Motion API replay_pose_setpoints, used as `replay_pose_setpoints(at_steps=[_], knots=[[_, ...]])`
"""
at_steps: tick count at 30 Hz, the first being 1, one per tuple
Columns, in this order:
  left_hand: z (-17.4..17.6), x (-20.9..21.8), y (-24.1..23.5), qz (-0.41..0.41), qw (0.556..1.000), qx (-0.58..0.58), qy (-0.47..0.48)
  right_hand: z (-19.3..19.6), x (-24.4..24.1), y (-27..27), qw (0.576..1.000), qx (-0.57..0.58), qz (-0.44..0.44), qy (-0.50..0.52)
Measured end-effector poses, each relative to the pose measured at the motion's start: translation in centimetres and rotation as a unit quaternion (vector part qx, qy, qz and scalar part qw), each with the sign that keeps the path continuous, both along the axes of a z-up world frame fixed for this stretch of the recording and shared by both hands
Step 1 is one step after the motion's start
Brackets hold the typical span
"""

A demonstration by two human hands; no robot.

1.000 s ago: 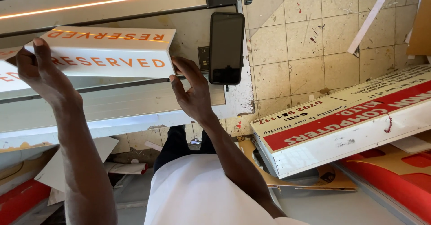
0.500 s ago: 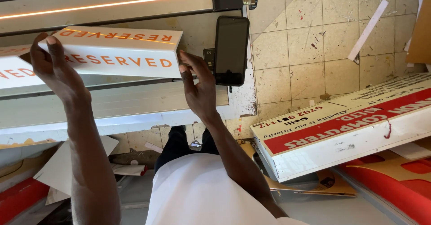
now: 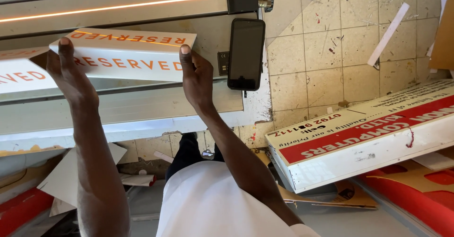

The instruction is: Heating and bending acrylic sheets to create 'RESERVED' signs using a strip heater.

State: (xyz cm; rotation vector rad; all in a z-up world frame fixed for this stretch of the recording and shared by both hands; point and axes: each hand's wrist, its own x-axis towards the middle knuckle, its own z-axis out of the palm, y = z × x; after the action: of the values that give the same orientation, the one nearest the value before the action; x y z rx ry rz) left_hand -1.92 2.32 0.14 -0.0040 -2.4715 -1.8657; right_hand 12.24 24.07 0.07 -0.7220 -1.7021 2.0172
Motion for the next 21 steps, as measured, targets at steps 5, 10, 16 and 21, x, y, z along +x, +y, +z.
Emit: replay_pose_setpoints(at_steps=[5,10,16,21], knots=[[-1.1,-0.6,-0.4,0.029,0.999,0.009,-0.010,-0.5,-0.8,-1.3,0.998,-0.037,-0.056,0.008],[-1.1,-0.7,-0.5,0.054,0.998,0.013,-0.024,-1.2,-1.3,-1.8,0.995,-0.043,-0.077,0.041],[-1.3,-0.9,-0.6,0.065,0.997,0.028,-0.027,-1.9,-1.4,-1.8,0.997,-0.039,-0.065,0.030],[2.5,-0.2,0.7,0.040,0.995,0.005,-0.090,-2.0,-1.4,-1.1,0.998,-0.030,-0.054,0.016]])
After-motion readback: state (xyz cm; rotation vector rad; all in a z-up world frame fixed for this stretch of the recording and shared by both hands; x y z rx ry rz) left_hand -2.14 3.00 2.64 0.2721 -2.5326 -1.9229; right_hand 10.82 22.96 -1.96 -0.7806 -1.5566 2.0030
